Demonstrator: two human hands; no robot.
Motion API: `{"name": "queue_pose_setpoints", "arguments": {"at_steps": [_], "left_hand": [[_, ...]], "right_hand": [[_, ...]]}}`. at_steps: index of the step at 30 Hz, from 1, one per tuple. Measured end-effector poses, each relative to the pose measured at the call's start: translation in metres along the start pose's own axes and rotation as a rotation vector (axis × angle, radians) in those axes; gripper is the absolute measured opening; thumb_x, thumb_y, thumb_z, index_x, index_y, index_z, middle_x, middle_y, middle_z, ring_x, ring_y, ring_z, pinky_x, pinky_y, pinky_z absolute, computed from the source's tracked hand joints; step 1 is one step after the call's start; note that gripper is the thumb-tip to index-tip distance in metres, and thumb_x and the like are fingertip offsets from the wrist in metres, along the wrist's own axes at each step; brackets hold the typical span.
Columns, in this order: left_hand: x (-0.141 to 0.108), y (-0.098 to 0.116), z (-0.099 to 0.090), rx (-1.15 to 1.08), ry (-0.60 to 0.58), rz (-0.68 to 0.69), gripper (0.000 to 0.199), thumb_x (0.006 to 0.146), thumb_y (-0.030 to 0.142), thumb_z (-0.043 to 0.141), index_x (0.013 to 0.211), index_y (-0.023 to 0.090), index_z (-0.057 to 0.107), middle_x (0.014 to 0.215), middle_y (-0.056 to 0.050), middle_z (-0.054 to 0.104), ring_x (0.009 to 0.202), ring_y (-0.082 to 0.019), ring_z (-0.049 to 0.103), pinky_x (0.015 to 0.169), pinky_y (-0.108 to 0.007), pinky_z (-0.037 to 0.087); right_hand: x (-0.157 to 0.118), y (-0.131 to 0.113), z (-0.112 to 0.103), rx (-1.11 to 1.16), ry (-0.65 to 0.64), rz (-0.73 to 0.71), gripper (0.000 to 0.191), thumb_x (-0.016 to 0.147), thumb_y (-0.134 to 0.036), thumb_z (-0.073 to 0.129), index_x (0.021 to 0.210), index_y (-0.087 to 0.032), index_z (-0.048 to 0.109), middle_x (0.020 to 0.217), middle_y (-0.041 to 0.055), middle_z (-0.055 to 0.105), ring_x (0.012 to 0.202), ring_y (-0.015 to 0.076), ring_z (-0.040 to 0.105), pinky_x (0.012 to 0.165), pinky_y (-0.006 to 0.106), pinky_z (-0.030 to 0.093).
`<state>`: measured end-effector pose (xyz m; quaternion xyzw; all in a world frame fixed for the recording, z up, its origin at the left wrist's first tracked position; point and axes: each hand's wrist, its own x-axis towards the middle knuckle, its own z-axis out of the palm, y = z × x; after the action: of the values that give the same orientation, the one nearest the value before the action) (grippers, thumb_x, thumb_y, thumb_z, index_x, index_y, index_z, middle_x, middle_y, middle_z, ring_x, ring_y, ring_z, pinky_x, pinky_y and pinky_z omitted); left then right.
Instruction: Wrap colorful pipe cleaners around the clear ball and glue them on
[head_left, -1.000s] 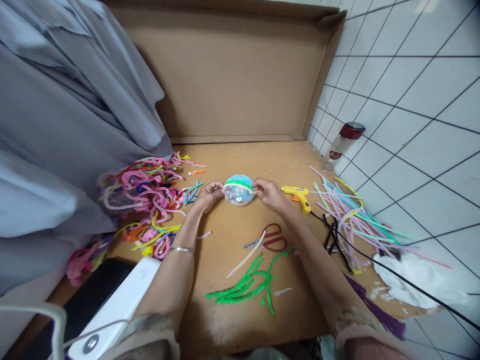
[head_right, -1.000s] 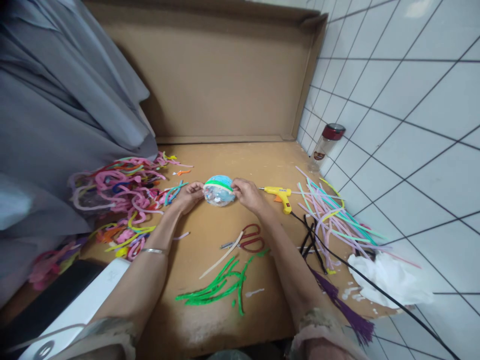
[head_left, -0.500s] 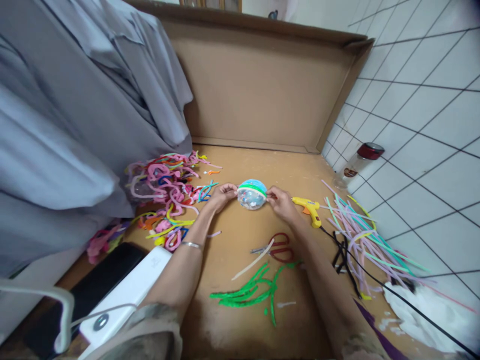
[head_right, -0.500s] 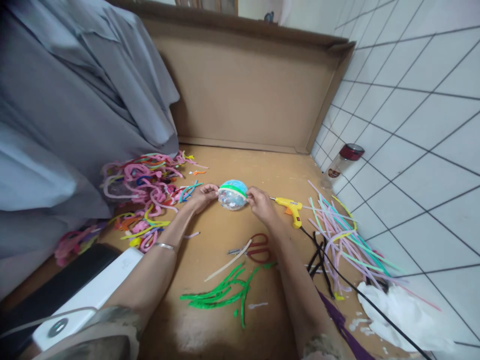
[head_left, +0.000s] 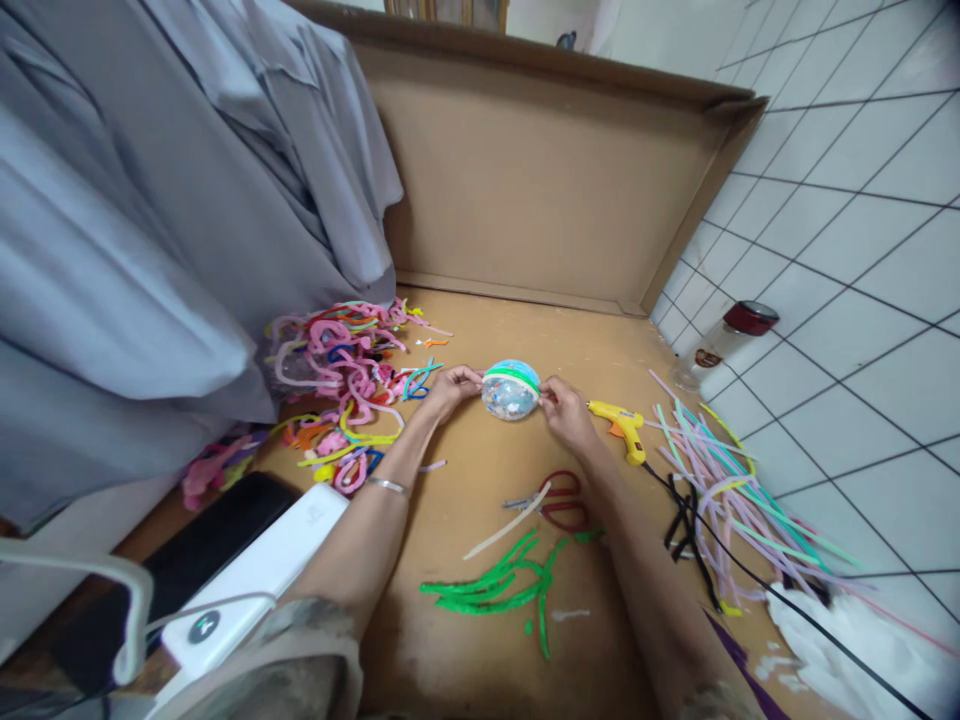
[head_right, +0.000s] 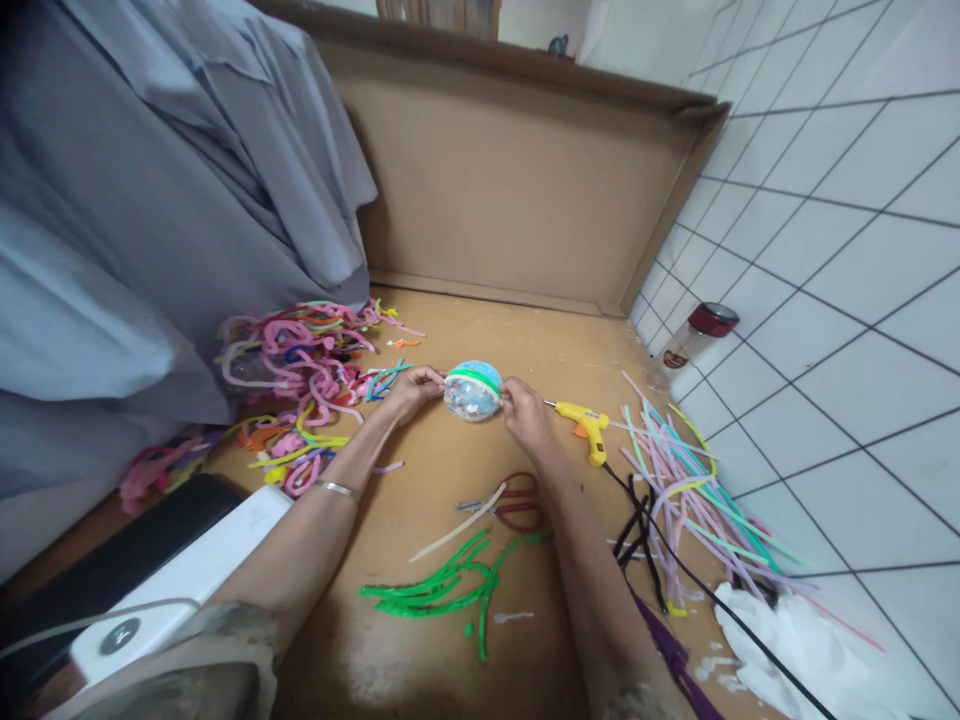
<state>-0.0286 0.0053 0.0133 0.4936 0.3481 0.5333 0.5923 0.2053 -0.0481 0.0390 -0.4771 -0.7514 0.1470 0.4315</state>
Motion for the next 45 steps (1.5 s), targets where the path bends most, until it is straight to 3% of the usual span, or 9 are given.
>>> {"name": "queue_pose_setpoints", "arguments": {"at_steps": [8,12,17,21,30,41,45], "left_hand": [[-0.002,-0.012,0.017,0.118,0.203,0.207,0.019,0.06,0.033,0.075,0.064,0.019,0.063,0.083,-0.006,0.075,0.08,-0.02,0.067,0.079,-0.035,0.052],[-0.004,-0.015,0.023,0.155,0.255,0.244,0.009,0.066,0.026,0.067,0.066,0.018,0.061,0.083,-0.006,0.073,0.083,-0.02,0.067,0.082,-0.035,0.051],[-0.011,-0.005,0.026,0.256,0.251,0.226,0.005,0.071,0.024,0.059,0.073,0.019,0.06,0.087,-0.004,0.072,0.083,-0.018,0.063,0.08,-0.031,0.049],[-0.017,0.004,0.028,0.342,0.26,0.212,0.008,0.075,0.027,0.059,0.075,0.019,0.058,0.079,-0.001,0.067,0.077,-0.016,0.059,0.077,-0.029,0.046],[-0.018,0.007,0.029,0.346,0.269,0.21,0.011,0.076,0.029,0.062,0.075,0.019,0.059,0.083,-0.002,0.068,0.077,-0.016,0.059,0.077,-0.028,0.046],[-0.012,0.006,0.021,0.352,0.217,0.295,0.021,0.074,0.037,0.068,0.072,0.018,0.062,0.074,-0.002,0.065,0.07,-0.016,0.056,0.071,-0.028,0.045],[-0.011,0.007,0.02,0.367,0.192,0.296,0.025,0.073,0.042,0.068,0.073,0.017,0.063,0.078,-0.003,0.067,0.072,-0.016,0.056,0.072,-0.028,0.046]], "right_hand": [[0.0,0.001,0.002,-0.014,0.03,0.04,0.01,0.075,-0.017,0.051,0.081,-0.023,0.057,0.077,0.0021,0.063,0.074,0.019,0.06,0.073,0.031,0.049],[-0.002,-0.001,0.006,-0.09,0.057,0.04,0.013,0.074,-0.014,0.049,0.081,-0.023,0.056,0.077,0.0032,0.063,0.074,0.0197,0.061,0.072,0.031,0.049],[-0.003,-0.01,0.012,-0.208,0.083,0.028,0.019,0.074,-0.013,0.049,0.088,-0.022,0.058,0.082,0.0064,0.065,0.077,0.022,0.061,0.074,0.032,0.049],[-0.002,-0.014,0.013,-0.234,0.084,0.036,0.02,0.073,-0.016,0.05,0.091,-0.021,0.058,0.082,0.0071,0.065,0.077,0.0233,0.062,0.075,0.033,0.049],[-0.002,-0.018,0.013,-0.27,0.084,0.06,0.021,0.077,-0.021,0.052,0.097,-0.02,0.061,0.09,0.0111,0.068,0.082,0.0248,0.064,0.076,0.035,0.05],[0.0,-0.02,0.008,-0.192,0.059,0.101,0.018,0.078,-0.019,0.054,0.092,-0.02,0.065,0.089,0.0094,0.069,0.08,0.0227,0.064,0.078,0.036,0.051],[0.004,-0.024,0.006,-0.009,0.104,0.192,0.038,0.075,-0.024,0.063,0.113,-0.019,0.063,0.085,0.0042,0.065,0.076,0.0194,0.062,0.078,0.035,0.052]]}}
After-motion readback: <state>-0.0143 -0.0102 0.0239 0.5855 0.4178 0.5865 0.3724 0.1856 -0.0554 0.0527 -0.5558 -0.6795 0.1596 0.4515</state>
